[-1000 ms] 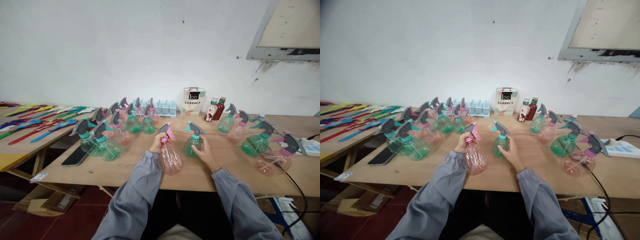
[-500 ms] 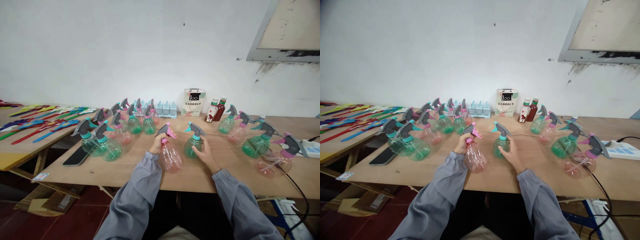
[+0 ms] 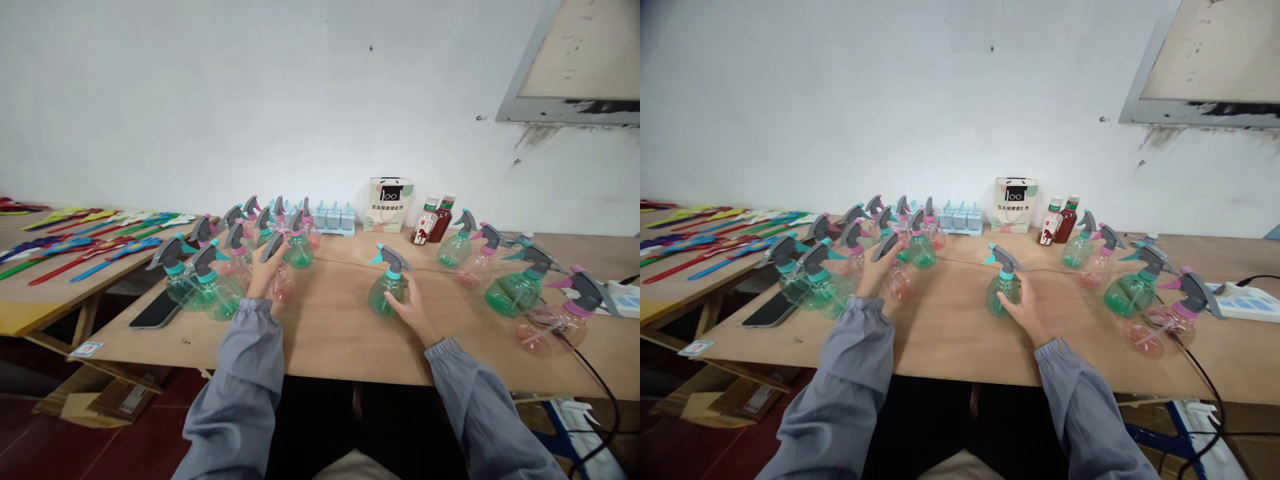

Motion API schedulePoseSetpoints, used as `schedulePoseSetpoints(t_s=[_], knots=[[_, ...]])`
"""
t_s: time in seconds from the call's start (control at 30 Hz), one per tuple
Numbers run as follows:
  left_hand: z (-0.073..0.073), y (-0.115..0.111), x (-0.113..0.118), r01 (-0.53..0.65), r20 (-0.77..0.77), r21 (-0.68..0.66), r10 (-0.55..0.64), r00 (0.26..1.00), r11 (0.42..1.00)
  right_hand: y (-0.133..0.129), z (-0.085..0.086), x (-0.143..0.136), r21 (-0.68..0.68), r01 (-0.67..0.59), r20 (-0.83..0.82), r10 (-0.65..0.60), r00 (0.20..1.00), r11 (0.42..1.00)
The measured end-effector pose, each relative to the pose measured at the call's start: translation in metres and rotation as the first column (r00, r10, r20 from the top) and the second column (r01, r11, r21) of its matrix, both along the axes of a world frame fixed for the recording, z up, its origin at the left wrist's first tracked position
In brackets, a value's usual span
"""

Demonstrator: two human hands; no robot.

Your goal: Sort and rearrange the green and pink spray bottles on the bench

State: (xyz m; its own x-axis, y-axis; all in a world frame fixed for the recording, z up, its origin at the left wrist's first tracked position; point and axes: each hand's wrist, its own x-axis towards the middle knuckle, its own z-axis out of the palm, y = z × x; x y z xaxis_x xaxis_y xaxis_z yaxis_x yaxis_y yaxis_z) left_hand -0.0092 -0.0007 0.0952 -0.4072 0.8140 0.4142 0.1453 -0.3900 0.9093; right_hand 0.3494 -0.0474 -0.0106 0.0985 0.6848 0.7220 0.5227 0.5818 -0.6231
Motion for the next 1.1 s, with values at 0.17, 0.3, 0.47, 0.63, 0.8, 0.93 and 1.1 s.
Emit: schedulePoseSetpoints(t_s=[0.17,0.3,0.47,0.63,0.8,0.93,1.1], knots=[[-0.013,0.026,-0.008,-0.063,0.025,0.049,0.062,0.998,0.997,0.000,0.000,0.001,-0.011,-0.010,0.001,0.010,1.000,1.000],[-0.021,0.041,-0.009,-0.114,0.008,0.119,0.114,0.993,0.986,0.000,0.000,0.001,-0.003,-0.007,0.007,0.007,1.000,1.000],[-0.027,0.048,-0.004,-0.138,-0.084,0.168,0.154,0.984,0.976,0.001,-0.001,0.001,0.000,-0.006,0.005,0.006,1.000,1.000],[-0.027,0.034,0.001,-0.239,-0.079,0.376,0.288,0.954,0.895,0.000,0.000,0.001,-0.012,-0.012,0.012,0.012,1.000,1.000],[-0.033,-0.002,0.021,-0.276,-0.110,0.623,0.431,0.895,0.732,-0.001,-0.001,-0.005,-0.009,-0.013,-0.011,0.013,1.000,1.000],[-0.037,-0.031,0.083,0.126,-0.435,0.490,0.116,0.893,0.863,-0.004,-0.002,-0.015,-0.026,-0.065,0.026,0.065,0.998,0.998],[-0.038,-0.053,0.167,0.293,-0.537,0.024,-0.235,0.810,0.956,-0.013,-0.001,-0.030,0.004,-0.158,0.147,0.156,0.977,0.987]])
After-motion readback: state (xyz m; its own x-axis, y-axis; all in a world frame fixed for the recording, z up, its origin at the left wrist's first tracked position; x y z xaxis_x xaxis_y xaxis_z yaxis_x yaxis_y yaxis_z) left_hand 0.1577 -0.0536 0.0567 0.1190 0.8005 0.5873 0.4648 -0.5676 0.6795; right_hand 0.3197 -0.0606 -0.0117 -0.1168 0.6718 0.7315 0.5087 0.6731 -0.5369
